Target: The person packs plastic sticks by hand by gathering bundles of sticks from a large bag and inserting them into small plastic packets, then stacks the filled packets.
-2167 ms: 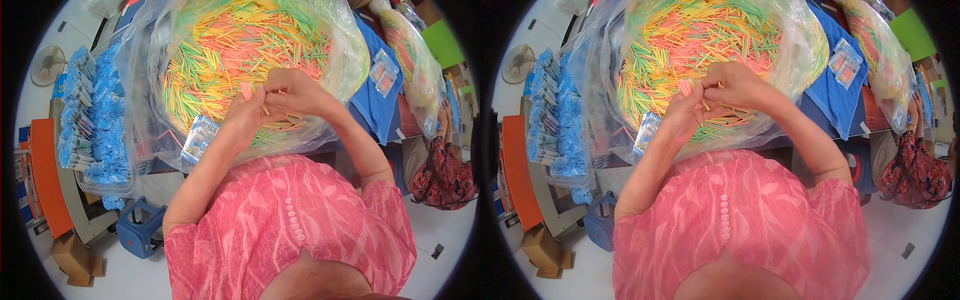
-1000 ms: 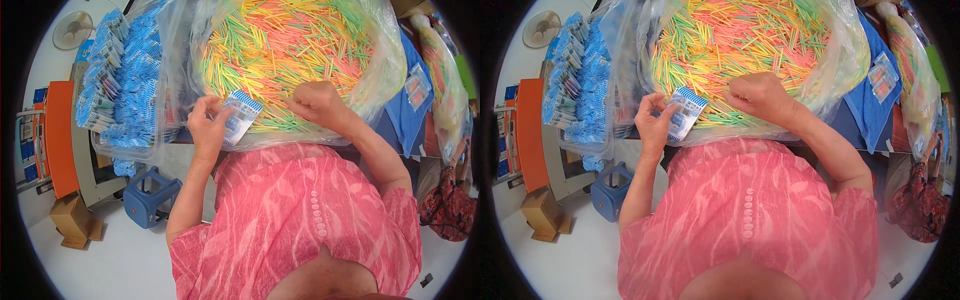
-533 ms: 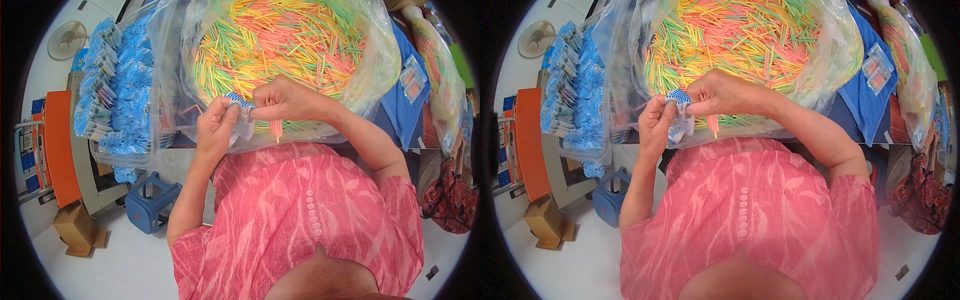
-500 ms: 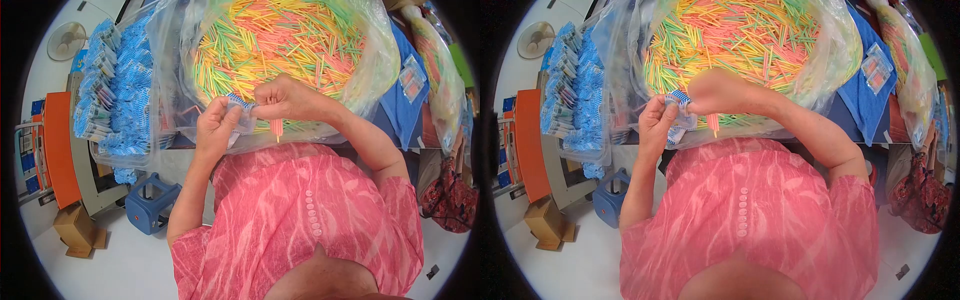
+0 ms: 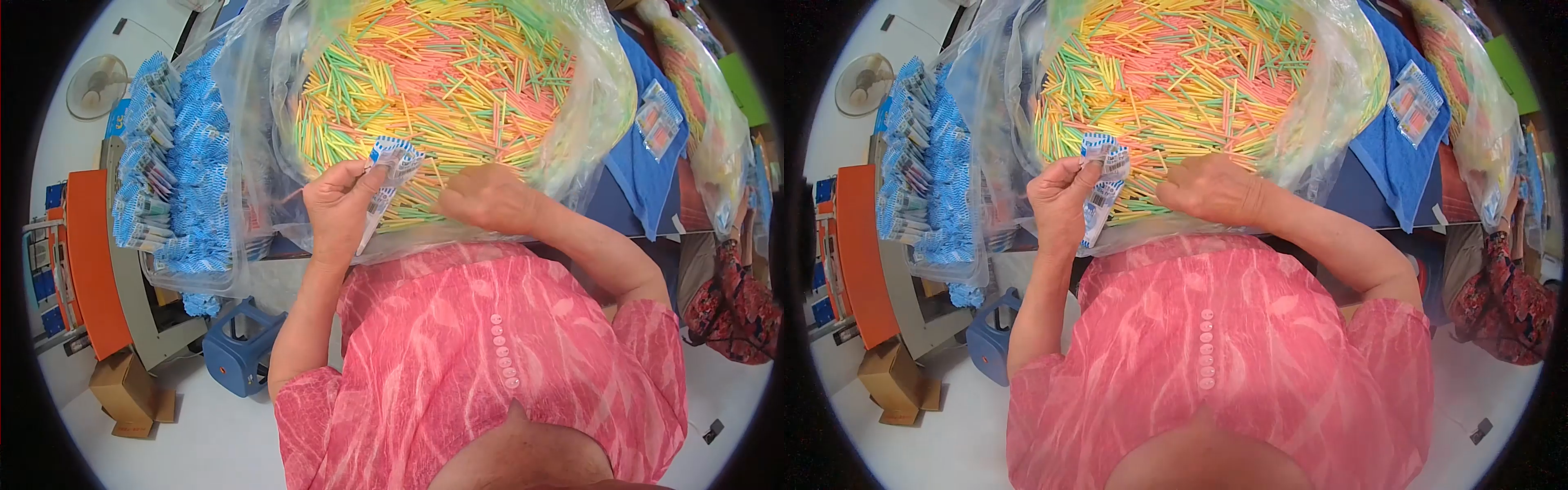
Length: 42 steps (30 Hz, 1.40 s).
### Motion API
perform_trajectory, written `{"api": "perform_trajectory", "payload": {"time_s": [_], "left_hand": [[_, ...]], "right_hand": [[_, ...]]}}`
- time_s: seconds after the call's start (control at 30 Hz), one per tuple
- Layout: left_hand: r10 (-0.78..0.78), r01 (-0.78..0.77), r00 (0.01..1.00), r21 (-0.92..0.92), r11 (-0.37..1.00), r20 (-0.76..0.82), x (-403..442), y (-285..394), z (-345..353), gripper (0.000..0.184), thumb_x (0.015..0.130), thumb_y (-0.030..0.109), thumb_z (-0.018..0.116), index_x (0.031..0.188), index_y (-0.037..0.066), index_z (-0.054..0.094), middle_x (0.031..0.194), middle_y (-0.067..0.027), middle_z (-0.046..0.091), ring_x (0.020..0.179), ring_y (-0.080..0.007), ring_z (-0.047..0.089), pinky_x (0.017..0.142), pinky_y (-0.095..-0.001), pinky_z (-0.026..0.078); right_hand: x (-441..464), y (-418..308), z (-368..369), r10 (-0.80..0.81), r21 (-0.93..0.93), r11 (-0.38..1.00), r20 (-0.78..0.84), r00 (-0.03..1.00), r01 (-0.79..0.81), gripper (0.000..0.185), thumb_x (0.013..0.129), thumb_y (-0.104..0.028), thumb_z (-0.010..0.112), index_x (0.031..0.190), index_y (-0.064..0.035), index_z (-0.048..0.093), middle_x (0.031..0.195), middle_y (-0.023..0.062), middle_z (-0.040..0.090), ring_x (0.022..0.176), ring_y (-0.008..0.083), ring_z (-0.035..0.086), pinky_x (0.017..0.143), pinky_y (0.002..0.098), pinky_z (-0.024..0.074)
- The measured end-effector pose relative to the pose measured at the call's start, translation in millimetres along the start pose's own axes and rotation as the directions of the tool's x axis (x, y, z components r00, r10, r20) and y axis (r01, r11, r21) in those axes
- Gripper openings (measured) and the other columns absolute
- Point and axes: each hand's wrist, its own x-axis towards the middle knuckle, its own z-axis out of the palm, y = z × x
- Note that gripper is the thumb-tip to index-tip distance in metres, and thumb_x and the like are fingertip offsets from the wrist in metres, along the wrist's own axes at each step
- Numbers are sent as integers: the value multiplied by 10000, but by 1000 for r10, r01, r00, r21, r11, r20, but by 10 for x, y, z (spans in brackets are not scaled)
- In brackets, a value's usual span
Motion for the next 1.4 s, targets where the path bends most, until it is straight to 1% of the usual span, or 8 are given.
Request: {"api": "perform_trajectory", "payload": {"time_s": [0.13, 0.2, 0.3, 0.57, 0.73, 1.0, 1.1, 1.4], "left_hand": [[-29, 31, 997, -27, 999, 71, 9, 1, -1, 132, 867, 21, 664, 979, -35, 705, 894, -31, 689, 781, -57, 596, 654, -199, 461], [-12, 13, 995, -13, 1000, 102, 28, 35, -2, 134, 860, 17, 668, 980, -29, 708, 926, -50, 690, 805, -69, 603, 666, -205, 467], [19, -21, 983, 7, 1000, 183, 59, 83, 48, 142, 847, 10, 676, 981, -18, 713, 989, -88, 691, 854, -94, 617, 689, -218, 481], [-38, 43, 944, -7, 999, 328, 94, 82, 143, 153, 848, 8, 668, 992, 7, 721, 1036, -105, 683, 935, -143, 621, 806, -264, 489], [-12, 3, 933, 24, 1000, 359, 110, 88, 169, 146, 851, 6, 664, 985, 1, 720, 1036, -102, 684, 933, -139, 623, 799, -257, 493], [-54, 55, 927, 7, 998, 371, 105, 91, 239, 138, 865, 30, 661, 984, -11, 717, 993, -78, 688, 898, -110, 610, 783, -242, 481], [-107, 112, 924, 6, 994, 367, 123, 80, 271, 141, 889, 60, 649, 983, -24, 713, 961, -45, 679, 871, -91, 589, 772, -240, 464], [-122, 134, 955, -28, 991, 269, 258, -54, 587, 226, 954, 164, 578, 1028, -18, 692, 865, 14, 658, 791, -56, 561, 705, -218, 457]], "right_hand": [[23, 26, -23, 41, 75, 996, 2, 999, -41, 252, 858, -161, 669, 656, -65, 553, 632, 59, 604, 519, 202, 558, 478, 309, 423], [163, 107, -280, 497, 607, 679, 36, 867, -414, 287, 869, -191, 669, 654, -49, 543, 590, 32, 544, 510, 134, 519, 466, 295, 383], [422, 140, -676, 643, 792, 444, 43, 765, -418, 333, 884, -212, 665, 640, -37, 521, 549, -17, 461, 528, 54, 442, 466, 263, 332], [666, 220, -683, 521, 694, 593, 58, 852, -410, 384, 900, -219, 654, 611, -42, 473, 563, -63, 374, 561, 16, 345, 477, 235, 268], [685, 320, -774, 541, 765, 499, 91, 836, -406, 401, 911, -237, 644, 602, -54, 467, 561, -62, 358, 550, 15, 332, 466, 240, 264], [636, 278, -668, 527, 653, 587, 141, 838, -479, 358, 902, -234, 646, 629, -48, 508, 527, -17, 487, 531, 40, 465, 479, 268, 358], [628, 260, -668, 271, 223, 941, -34, 962, -257, 251, 851, -216, 680, 733, -29, 561, 594, 30, 570, 559, 128, 548, 526, 287, 425], [213, 261, -851, 465, 325, 864, -224, 856, -384, 333, 790, -199, 718, 1050, -20, 611, 832, 112, 634, 710, 266, 612, 620, 355, 486]]}}
